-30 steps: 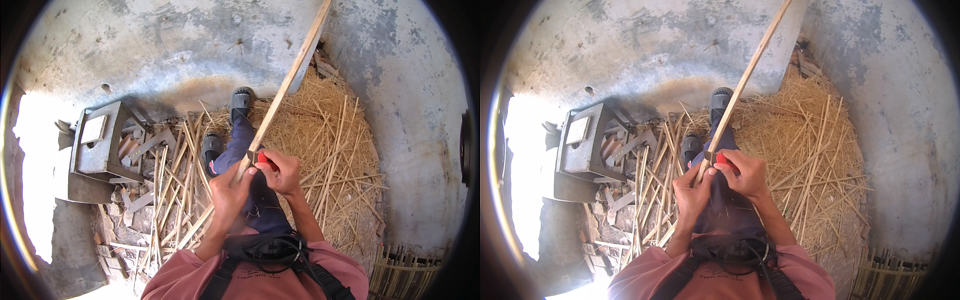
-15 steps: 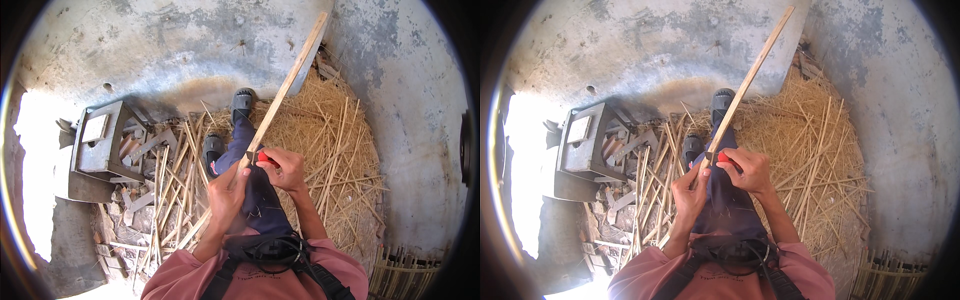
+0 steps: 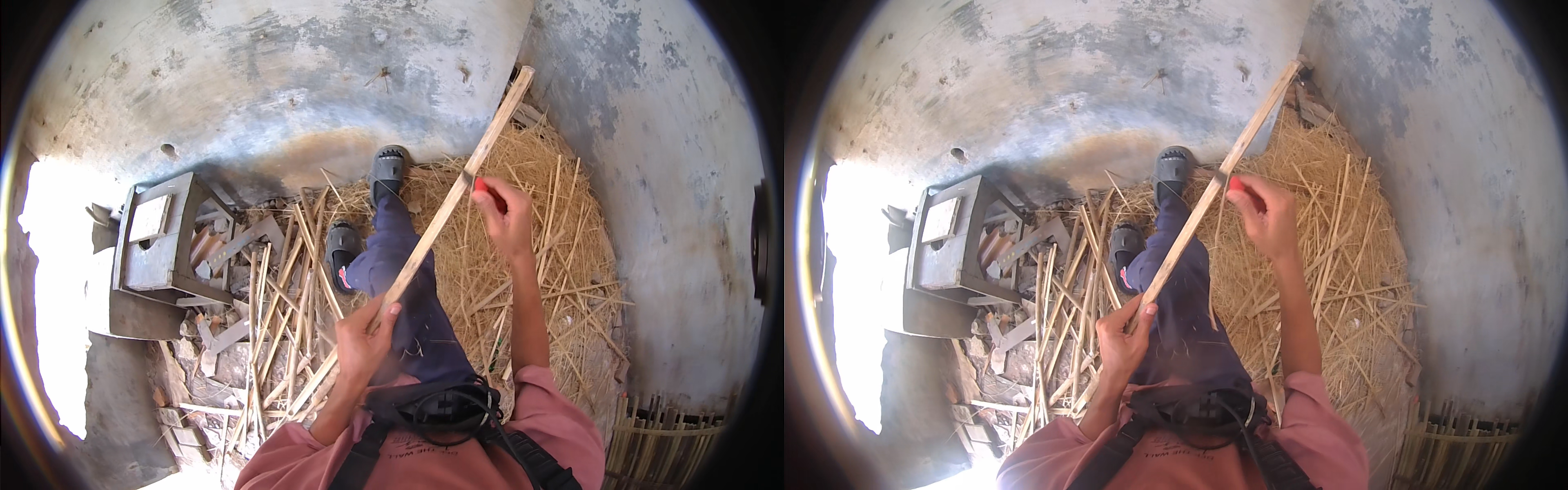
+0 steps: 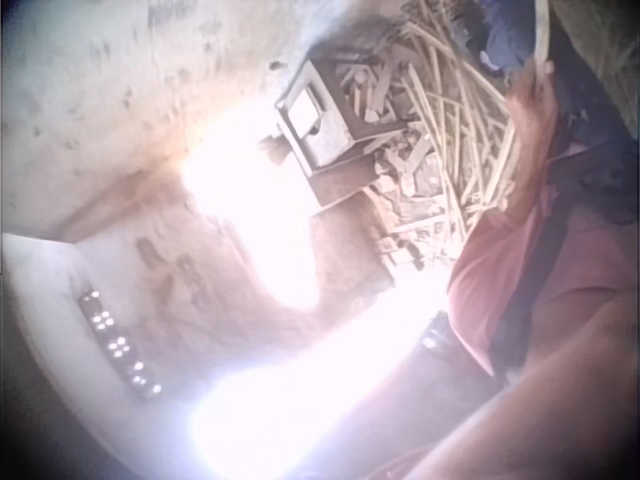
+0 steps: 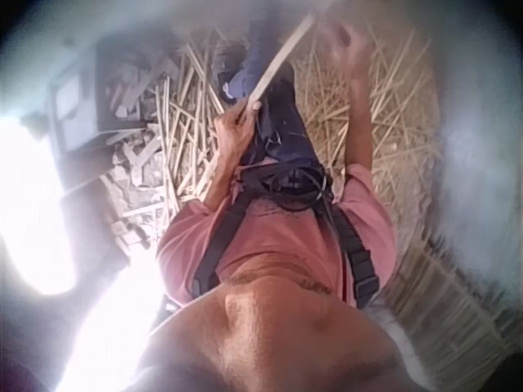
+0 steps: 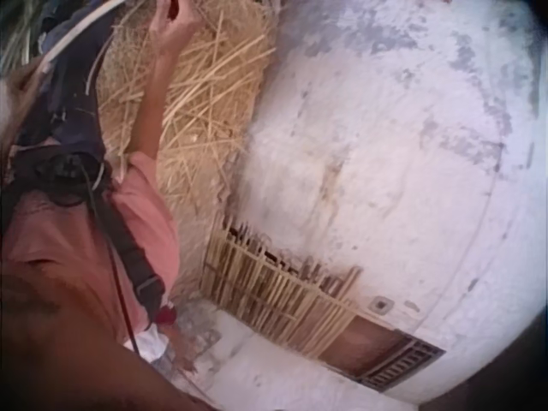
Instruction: The person carves a thin wooden stick using a utility knife. They hold the stick with one hand and shave away thin layers of wood with the blade, rotating the stick to refine its shape.
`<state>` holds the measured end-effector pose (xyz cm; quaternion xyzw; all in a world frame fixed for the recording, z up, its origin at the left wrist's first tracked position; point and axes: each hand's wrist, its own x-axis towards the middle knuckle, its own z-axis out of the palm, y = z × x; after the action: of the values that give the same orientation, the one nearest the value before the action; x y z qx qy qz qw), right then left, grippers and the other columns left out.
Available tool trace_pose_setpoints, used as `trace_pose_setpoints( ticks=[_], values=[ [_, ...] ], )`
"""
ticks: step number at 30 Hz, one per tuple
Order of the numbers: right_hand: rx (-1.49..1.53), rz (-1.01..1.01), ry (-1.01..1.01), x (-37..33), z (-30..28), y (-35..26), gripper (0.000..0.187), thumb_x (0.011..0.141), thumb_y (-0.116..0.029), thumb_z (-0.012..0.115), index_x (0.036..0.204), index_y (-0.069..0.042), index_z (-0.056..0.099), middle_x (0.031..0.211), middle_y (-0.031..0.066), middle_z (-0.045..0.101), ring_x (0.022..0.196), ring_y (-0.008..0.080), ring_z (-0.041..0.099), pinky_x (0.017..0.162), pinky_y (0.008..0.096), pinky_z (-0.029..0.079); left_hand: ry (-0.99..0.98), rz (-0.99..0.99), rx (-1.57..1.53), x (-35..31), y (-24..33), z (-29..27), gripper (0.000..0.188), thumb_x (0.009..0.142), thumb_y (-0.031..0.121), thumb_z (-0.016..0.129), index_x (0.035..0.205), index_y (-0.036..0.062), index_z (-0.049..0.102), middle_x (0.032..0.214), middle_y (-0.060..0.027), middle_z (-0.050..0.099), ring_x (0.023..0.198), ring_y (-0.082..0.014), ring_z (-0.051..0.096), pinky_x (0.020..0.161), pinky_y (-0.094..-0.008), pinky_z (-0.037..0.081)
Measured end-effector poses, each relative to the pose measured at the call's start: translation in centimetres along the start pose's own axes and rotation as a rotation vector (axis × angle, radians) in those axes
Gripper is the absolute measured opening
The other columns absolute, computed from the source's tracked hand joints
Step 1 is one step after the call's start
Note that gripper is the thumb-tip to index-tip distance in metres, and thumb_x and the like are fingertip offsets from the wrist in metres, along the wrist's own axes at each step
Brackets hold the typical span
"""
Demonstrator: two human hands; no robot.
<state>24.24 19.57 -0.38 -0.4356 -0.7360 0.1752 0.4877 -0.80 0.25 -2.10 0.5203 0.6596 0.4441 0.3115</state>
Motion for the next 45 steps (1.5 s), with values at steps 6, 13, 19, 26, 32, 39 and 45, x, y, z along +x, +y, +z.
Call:
trace_pose_setpoints(
  ticks=[6, 13, 19, 26, 32, 39, 45],
  values=[
    [0.074, 0.11, 0.11, 2.5, -2.2, 3.0, 0.033, 0.102, -0.025, 0.075, 0.114, 0.005, 0.075, 0.084, 0.0049, 0.075, 0.072, 0.0073, 0.06, 0.064, 0.024, 0.046, -0.005, 0.004, 0.03, -1.2, -1.2, -0.5, 0.033, 0.1, 0.025, 0.077, 0.123, 0.0022, 0.078, 0.068, -0.0159, 0.068, 0.06, -0.0143, 0.061, 0.059, -0.0344, 0.049],
    [-0.016, 0.069, 0.107, 4.3, -2.3, 3.5, 0.034, 0.102, -0.03, 0.075, 0.114, 0.002, 0.076, 0.076, 0.0006, 0.067, 0.067, 0.0066, 0.053, 0.059, 0.0258, 0.04, 0.0, -0.023, 0.025, -1.2, -1.4, -0.9, 0.035, 0.101, 0.028, 0.076, 0.124, 0.0011, 0.077, 0.065, -0.0139, 0.065, 0.06, -0.0131, 0.059, 0.058, -0.0347, 0.047],
    [-0.063, 0.084, 0.261, 6.3, -3.7, 5.5, 0.037, 0.103, -0.035, 0.073, 0.115, 0.001, 0.077, 0.076, -0.0005, 0.066, 0.066, 0.0072, 0.052, 0.059, 0.0267, 0.039, -0.013, 0.016, 0.049, -1.7, -1.9, -1.0, 0.034, 0.101, 0.028, 0.076, 0.12, 0.0001, 0.077, 0.065, -0.0139, 0.064, 0.061, -0.0123, 0.058, 0.058, -0.035, 0.047],
    [-0.035, 0.136, 0.318, 8.2, -4.7, 8.1, 0.04, 0.104, -0.036, 0.072, 0.119, 0.0, 0.077, 0.089, 0.0046, 0.074, 0.075, 0.0089, 0.059, 0.068, 0.0263, 0.047, -0.021, -0.021, 0.044, -2.2, -2.0, -1.0, 0.036, 0.1, 0.029, 0.077, 0.122, -0.0005, 0.077, 0.067, -0.0132, 0.066, 0.062, -0.0124, 0.058, 0.059, -0.0347, 0.048],
    [-0.111, 0.209, 0.285, 9.2, -5.2, 7.1, 0.041, 0.105, -0.038, 0.071, 0.121, 0.0, 0.077, 0.091, 0.0052, 0.076, 0.077, 0.0107, 0.061, 0.069, 0.0286, 0.048, -0.043, -0.053, 0.028, -1.9, -1.8, -1.0, 0.036, 0.099, 0.026, 0.078, 0.122, -0.0013, 0.077, 0.069, -0.0137, 0.07, 0.063, -0.0116, 0.061, 0.06, -0.0335, 0.049],
    [-0.149, 0.205, 0.288, 9.1, -3.9, 8.1, 0.045, 0.107, -0.043, 0.066, 0.118, -0.002, 0.078, 0.084, -0.0006, 0.071, 0.065, 0.0083, 0.049, 0.06, 0.028, 0.038, -0.014, -0.011, 0.014, -1.8, -1.3, -0.8, 0.032, 0.099, 0.022, 0.078, 0.118, -0.0035, 0.078, 0.06, -0.0085, 0.057, 0.059, -0.0078, 0.052, 0.054, -0.0312, 0.043],
    [0.523, 0.505, 0.064, 9.1, -3.9, 9.6, 0.046, 0.111, -0.052, 0.055, 0.115, -0.008, 0.068, 0.068, -0.0074, 0.047, 0.051, 0.0037, 0.036, 0.047, 0.0239, 0.031, -0.036, -0.031, 0.027, -1.8, -2.5, -1.3, 0.031, 0.1, 0.025, 0.077, 0.115, -0.0024, 0.077, 0.062, -0.0103, 0.06, 0.06, -0.0091, 0.051, 0.055, -0.034, 0.043]
  ],
)
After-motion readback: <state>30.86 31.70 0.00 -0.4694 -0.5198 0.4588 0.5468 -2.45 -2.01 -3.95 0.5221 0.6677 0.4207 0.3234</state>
